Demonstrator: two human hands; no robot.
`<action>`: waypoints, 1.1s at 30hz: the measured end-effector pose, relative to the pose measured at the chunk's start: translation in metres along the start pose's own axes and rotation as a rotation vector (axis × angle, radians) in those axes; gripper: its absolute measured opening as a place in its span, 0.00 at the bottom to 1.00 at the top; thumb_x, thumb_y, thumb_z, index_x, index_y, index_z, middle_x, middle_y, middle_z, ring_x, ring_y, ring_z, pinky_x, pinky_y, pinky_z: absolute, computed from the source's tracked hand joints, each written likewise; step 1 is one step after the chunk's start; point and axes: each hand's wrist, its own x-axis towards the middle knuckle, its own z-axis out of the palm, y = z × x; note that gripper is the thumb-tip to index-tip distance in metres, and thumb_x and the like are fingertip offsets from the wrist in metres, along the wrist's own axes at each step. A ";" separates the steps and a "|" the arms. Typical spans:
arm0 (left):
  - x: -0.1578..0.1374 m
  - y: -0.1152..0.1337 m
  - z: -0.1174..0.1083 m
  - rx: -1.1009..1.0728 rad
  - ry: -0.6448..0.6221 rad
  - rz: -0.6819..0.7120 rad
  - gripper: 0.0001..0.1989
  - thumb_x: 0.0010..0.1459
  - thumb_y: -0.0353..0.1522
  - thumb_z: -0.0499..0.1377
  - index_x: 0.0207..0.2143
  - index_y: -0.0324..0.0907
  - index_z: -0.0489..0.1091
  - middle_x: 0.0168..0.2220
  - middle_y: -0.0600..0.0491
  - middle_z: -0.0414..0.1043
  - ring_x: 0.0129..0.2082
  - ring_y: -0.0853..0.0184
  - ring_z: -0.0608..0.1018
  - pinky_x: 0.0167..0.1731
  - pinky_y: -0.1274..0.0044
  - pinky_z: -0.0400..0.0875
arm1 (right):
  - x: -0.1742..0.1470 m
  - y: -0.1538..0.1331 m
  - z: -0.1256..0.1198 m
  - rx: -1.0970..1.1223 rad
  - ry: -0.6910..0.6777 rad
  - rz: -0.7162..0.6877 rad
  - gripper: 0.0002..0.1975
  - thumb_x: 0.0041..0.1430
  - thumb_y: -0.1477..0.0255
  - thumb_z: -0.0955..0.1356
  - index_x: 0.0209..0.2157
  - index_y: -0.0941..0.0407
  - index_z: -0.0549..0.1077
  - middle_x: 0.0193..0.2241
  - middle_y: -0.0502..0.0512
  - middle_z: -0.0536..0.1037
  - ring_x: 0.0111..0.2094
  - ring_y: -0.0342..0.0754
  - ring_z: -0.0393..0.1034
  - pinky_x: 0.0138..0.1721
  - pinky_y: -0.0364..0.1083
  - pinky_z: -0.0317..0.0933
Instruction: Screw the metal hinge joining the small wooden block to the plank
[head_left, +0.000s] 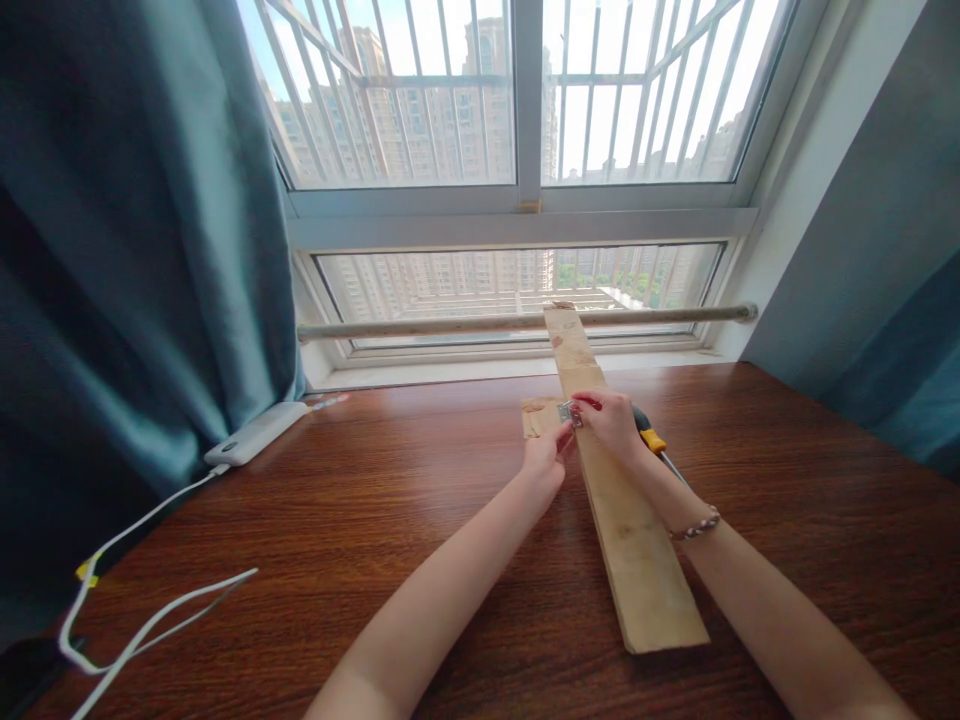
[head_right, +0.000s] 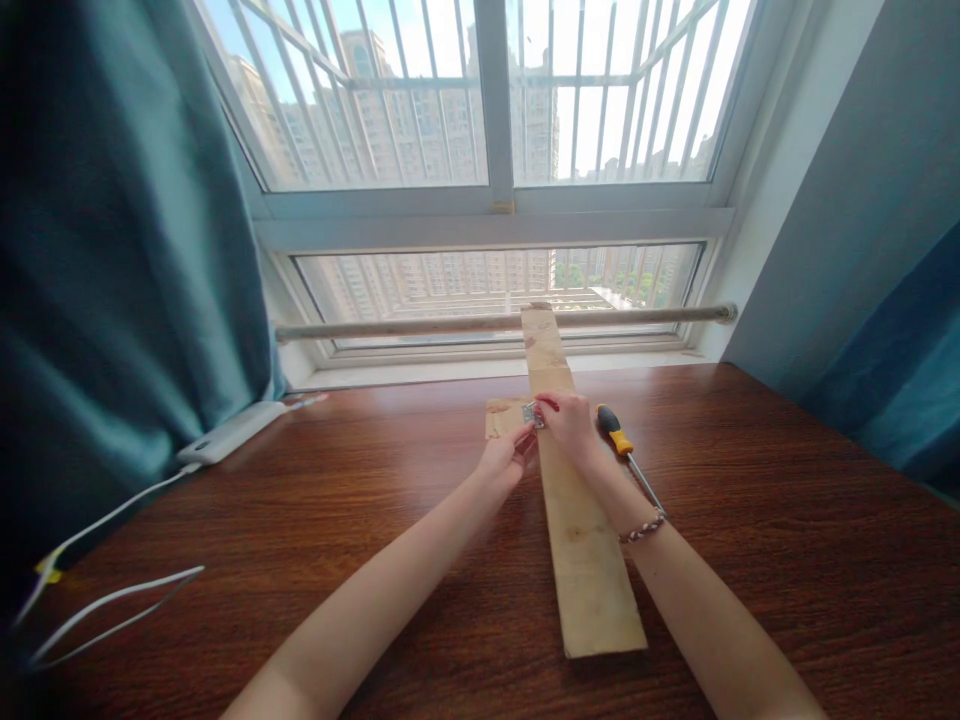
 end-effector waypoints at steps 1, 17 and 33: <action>0.000 0.000 0.000 0.002 0.000 0.000 0.10 0.45 0.16 0.62 0.28 0.35 0.71 0.26 0.49 0.75 0.22 0.70 0.76 0.24 0.80 0.72 | 0.000 -0.001 0.000 -0.011 0.000 -0.020 0.08 0.53 0.75 0.66 0.31 0.56 0.78 0.30 0.54 0.79 0.31 0.47 0.73 0.35 0.43 0.65; -0.003 0.000 0.001 0.016 0.033 0.037 0.09 0.49 0.16 0.59 0.27 0.36 0.71 0.23 0.50 0.75 0.22 0.71 0.76 0.25 0.82 0.71 | -0.008 -0.011 0.002 -0.215 -0.053 -0.250 0.09 0.58 0.79 0.64 0.31 0.57 0.76 0.32 0.55 0.75 0.33 0.46 0.70 0.35 0.41 0.61; -0.001 -0.001 0.001 0.048 0.072 0.007 0.10 0.47 0.15 0.58 0.25 0.36 0.72 0.24 0.50 0.74 0.24 0.70 0.76 0.27 0.80 0.70 | -0.002 -0.009 0.007 -0.152 -0.129 -0.176 0.10 0.60 0.76 0.63 0.34 0.55 0.77 0.32 0.54 0.75 0.34 0.45 0.70 0.37 0.41 0.61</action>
